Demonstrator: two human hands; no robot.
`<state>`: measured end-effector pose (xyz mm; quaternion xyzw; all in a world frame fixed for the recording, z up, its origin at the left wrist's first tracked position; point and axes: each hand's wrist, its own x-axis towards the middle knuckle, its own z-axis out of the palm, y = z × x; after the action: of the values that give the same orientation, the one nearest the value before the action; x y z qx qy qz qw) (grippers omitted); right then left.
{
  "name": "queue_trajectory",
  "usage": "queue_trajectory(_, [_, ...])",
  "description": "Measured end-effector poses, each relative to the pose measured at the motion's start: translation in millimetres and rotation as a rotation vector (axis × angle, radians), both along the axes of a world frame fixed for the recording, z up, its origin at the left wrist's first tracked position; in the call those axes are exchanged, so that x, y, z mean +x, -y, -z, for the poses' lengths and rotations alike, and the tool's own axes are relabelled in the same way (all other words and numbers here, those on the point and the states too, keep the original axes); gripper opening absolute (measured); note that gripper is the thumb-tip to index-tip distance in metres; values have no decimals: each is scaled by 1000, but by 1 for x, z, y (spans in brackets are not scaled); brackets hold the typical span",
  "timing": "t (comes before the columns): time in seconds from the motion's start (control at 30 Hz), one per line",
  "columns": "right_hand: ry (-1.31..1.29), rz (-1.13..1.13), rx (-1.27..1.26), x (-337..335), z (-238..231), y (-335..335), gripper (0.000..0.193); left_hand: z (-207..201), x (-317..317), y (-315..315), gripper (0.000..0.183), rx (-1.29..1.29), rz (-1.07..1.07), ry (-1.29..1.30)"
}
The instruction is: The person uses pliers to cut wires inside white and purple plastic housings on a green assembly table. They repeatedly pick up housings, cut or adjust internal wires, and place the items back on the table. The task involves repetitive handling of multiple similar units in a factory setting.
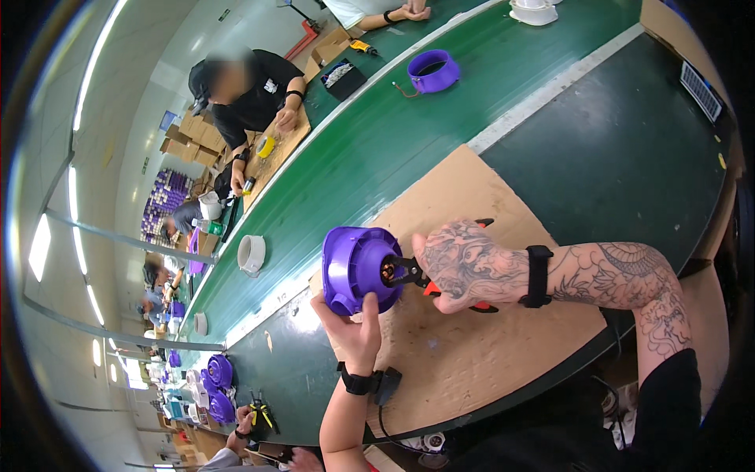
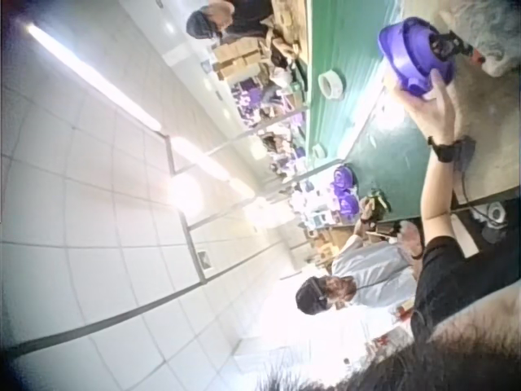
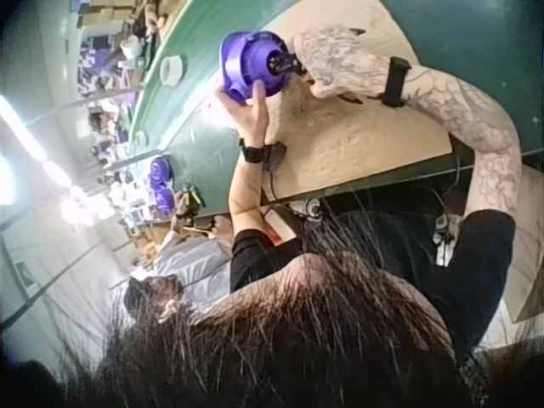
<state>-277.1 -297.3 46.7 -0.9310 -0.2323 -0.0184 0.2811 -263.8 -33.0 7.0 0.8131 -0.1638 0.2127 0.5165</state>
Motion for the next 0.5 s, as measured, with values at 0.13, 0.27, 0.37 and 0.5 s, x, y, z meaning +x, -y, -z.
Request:
queue_trajectory(0.13, [-24,-55,130,0,10,0,43,-19,5,20,54,199,-168,104])
queue_trajectory(0.27, [-518,-151,147,14,-7,-2,34,-28,8,22,53,258,-215,261])
queue_trajectory(0.37, [-1159,-458,689,34,11,-1,25,-34,12,9,58,183,-250,478])
queue_trajectory(0.5, [-1590,-688,1182,27,12,-5,27,-54,10,12,61,187,-247,614])
